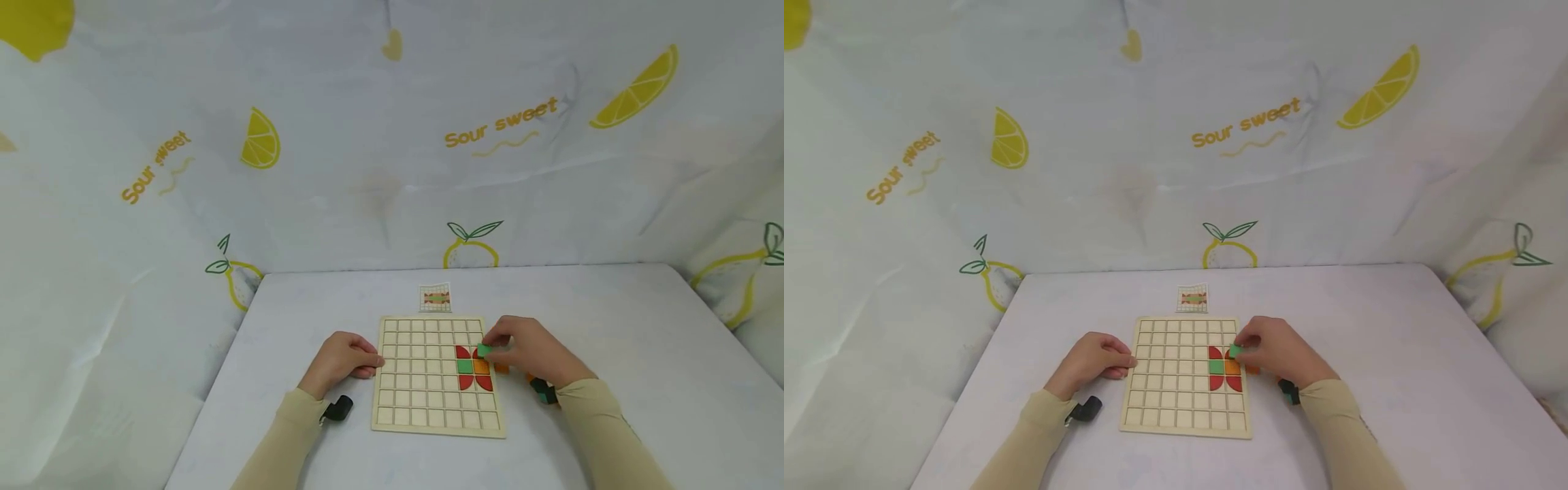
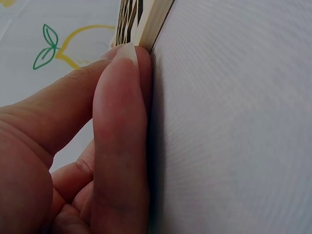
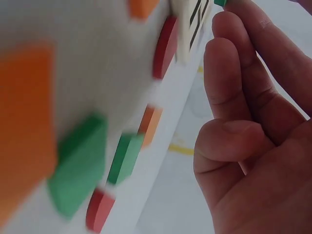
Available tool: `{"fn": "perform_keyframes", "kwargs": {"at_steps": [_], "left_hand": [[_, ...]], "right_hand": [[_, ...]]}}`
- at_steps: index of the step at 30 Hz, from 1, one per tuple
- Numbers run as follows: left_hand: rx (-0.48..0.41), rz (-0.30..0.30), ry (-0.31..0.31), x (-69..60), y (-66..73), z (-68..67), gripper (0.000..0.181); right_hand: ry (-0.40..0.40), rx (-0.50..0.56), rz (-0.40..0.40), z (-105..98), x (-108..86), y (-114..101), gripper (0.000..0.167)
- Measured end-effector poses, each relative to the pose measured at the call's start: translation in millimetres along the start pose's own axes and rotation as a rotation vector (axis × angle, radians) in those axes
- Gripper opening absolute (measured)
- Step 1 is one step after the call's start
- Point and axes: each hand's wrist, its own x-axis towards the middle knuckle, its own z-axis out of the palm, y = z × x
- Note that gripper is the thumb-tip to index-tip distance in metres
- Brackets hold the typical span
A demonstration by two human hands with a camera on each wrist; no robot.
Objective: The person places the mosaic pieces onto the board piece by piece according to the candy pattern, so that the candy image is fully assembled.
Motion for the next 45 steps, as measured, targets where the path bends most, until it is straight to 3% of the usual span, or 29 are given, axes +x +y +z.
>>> {"fn": "perform_keyframes", "kwargs": {"at_steps": [9,16,37,45], "left_hand": [[0.009,0.005,0.000,1.2,1.0,0.8,0.029],[0.003,0.002,-0.005,2.2,0.7,1.6,0.028],[0.002,-0.004,-0.014,2.6,0.0,2.5,0.027],[0.002,-0.002,-0.008,2.8,-1.6,0.3,0.029]], "right_hand": [[-0.056,-0.015,-0.103,25.0,18.6,-23.8,0.015],[-0.081,-0.034,-0.104,36.6,20.0,-32.9,0.013],[-0.100,-0.101,-0.113,42.8,18.2,-41.2,0.011],[-0.094,-0.077,-0.107,37.2,20.8,-39.9,0.011]]}}
